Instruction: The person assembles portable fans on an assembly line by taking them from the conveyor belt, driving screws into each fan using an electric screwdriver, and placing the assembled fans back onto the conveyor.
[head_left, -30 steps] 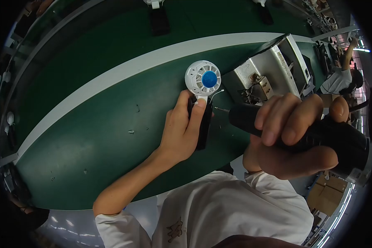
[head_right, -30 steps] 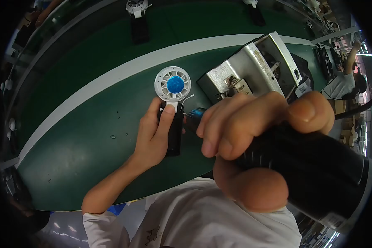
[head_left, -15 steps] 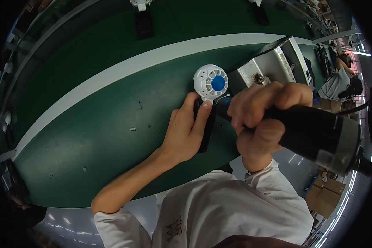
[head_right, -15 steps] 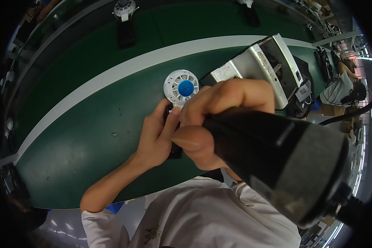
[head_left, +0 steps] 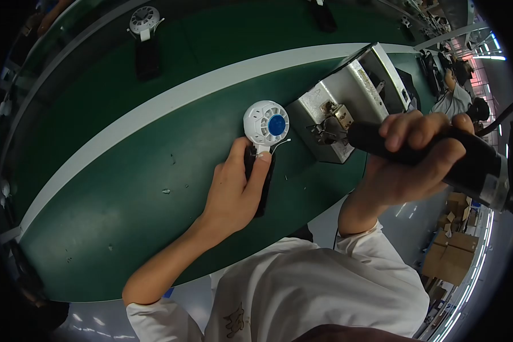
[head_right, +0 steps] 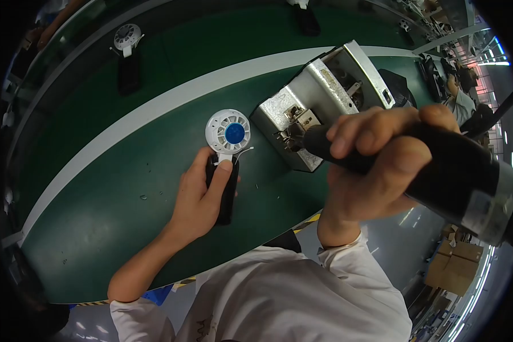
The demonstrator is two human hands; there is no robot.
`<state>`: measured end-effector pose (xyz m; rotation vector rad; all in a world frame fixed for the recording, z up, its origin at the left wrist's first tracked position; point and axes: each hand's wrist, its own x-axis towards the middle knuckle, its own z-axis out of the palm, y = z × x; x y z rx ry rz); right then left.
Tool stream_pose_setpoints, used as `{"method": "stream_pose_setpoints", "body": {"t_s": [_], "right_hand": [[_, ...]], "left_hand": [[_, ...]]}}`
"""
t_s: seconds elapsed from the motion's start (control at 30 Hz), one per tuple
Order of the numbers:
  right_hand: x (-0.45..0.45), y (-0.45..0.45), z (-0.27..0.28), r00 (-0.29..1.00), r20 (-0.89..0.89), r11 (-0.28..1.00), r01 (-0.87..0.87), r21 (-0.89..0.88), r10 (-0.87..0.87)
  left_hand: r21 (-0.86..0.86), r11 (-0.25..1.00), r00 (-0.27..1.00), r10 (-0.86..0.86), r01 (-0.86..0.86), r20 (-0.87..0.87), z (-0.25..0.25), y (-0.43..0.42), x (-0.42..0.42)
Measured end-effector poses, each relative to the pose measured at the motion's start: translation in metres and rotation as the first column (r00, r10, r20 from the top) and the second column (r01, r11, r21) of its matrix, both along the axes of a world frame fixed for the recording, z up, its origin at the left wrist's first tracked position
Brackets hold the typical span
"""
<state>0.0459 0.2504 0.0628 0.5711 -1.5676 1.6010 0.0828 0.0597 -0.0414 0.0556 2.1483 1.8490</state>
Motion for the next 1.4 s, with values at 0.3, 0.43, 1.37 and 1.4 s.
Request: {"method": "stream_pose_setpoints", "body": {"t_s": [0.3,0.43,1.37,1.4], "right_hand": [[-0.001,-0.012,-0.008,0.985,0.154,0.995,0.084,-0.048,-0.076],[0.011,-0.023,-0.009,0.983,0.127,0.986,-0.120,-0.117,0.135],[-0.001,-0.030,-0.029,0.885,-0.112,0.880,-0.462,-0.108,0.452],[0.014,-0.041,-0.018,0.895,-0.156,0.888,-0.439,-0.136,0.418]], "left_hand": [[0.048,0.998,0.998,0.036,-0.038,0.041,0.004,0.000,0.000],[0.016,1.000,0.999,0.005,-0.006,0.033,0.000,-0.001,0.001],[-0.019,1.000,0.998,-0.016,0.017,0.065,0.032,-0.010,-0.026],[-0.135,0.988,0.995,0.065,-0.074,-0.071,0.034,-0.037,-0.028]]}}
